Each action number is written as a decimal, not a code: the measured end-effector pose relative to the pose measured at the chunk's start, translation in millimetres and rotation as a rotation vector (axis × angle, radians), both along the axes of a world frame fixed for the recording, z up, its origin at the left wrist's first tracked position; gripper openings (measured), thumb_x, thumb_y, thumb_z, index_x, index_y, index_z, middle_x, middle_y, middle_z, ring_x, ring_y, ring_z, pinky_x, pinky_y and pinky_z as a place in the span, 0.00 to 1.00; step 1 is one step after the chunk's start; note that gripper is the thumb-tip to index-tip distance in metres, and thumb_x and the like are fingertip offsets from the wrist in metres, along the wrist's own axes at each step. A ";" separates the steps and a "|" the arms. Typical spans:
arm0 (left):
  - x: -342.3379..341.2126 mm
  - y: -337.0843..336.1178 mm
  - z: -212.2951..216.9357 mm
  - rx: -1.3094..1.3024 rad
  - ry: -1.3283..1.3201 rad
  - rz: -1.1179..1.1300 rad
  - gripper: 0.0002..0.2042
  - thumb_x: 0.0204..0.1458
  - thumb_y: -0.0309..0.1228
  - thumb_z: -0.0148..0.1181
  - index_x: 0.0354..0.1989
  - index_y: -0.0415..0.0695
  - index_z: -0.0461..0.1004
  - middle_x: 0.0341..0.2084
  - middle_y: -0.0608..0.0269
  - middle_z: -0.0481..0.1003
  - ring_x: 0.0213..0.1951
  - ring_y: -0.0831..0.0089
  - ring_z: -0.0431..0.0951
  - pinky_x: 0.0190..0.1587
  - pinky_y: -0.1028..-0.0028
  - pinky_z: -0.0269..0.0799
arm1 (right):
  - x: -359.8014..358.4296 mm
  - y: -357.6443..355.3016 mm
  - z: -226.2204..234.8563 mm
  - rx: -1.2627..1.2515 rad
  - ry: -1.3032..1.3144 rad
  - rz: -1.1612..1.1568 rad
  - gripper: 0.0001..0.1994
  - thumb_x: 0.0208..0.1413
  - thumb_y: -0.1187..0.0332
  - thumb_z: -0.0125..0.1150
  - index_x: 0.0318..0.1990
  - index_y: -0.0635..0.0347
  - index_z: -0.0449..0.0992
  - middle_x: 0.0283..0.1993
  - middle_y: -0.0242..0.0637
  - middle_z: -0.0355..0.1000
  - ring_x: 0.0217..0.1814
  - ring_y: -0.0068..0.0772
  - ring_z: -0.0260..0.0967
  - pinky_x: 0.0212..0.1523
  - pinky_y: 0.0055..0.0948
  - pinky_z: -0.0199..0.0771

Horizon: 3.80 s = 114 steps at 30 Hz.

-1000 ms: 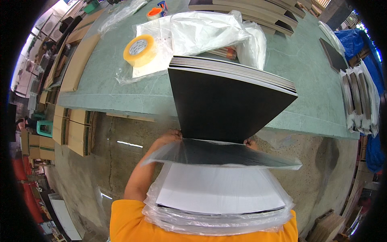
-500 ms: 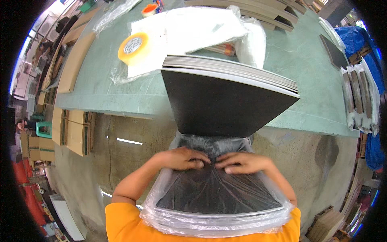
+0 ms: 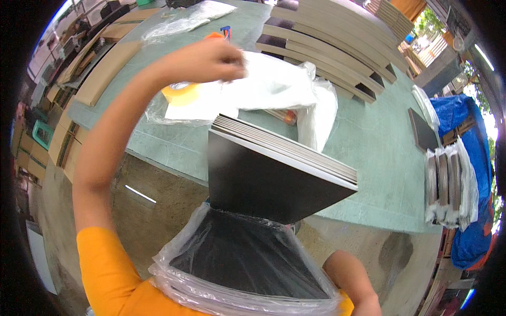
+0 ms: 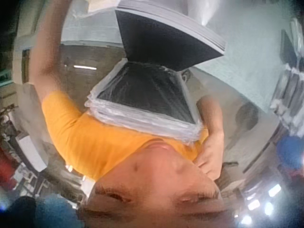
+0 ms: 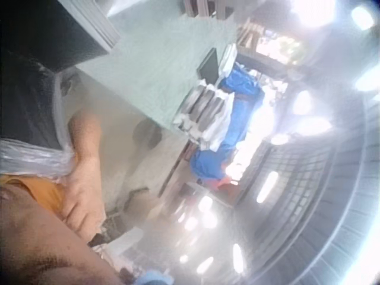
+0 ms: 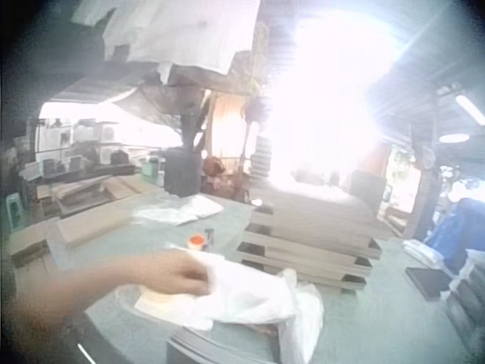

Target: The person wraps individual black-covered books in clear plastic sheets by hand, folding the plastic around the edges and inserting it into the inner covers.

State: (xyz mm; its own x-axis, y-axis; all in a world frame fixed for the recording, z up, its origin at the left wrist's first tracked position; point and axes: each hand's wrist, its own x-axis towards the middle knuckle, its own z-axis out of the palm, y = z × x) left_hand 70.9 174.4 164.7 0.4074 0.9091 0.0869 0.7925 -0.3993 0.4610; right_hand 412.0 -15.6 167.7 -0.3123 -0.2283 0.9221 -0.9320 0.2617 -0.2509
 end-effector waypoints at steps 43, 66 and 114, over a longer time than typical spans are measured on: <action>-18.2 -137.0 -69.0 0.916 0.228 0.386 0.19 0.48 0.36 0.48 0.47 0.39 0.63 0.43 0.46 0.65 0.44 0.57 0.66 0.47 0.66 0.60 | -31.3 23.4 -218.0 -0.276 -1.381 -0.238 0.32 0.55 0.46 0.34 0.60 0.61 0.47 0.64 0.48 0.40 0.66 0.46 0.33 0.62 0.40 0.34; 51.3 -128.0 -108.1 -0.488 -1.059 0.435 0.19 0.53 0.45 0.43 0.25 0.40 0.71 0.20 0.73 0.67 0.23 0.87 0.61 0.25 0.84 0.56 | -22.3 59.0 -131.4 -1.211 -1.080 -0.658 0.18 0.43 0.65 0.62 0.39 0.70 0.71 0.35 0.38 0.71 0.36 0.23 0.67 0.39 0.22 0.65; -12.4 -139.7 -143.7 -0.337 -0.332 0.419 0.11 0.44 0.35 0.55 0.29 0.38 0.72 0.23 0.55 0.73 0.28 0.69 0.72 0.33 0.73 0.66 | -28.0 45.7 -144.7 -1.647 -0.559 -0.167 0.09 0.51 0.65 0.53 0.23 0.57 0.67 0.19 0.30 0.64 0.21 0.21 0.58 0.23 0.22 0.58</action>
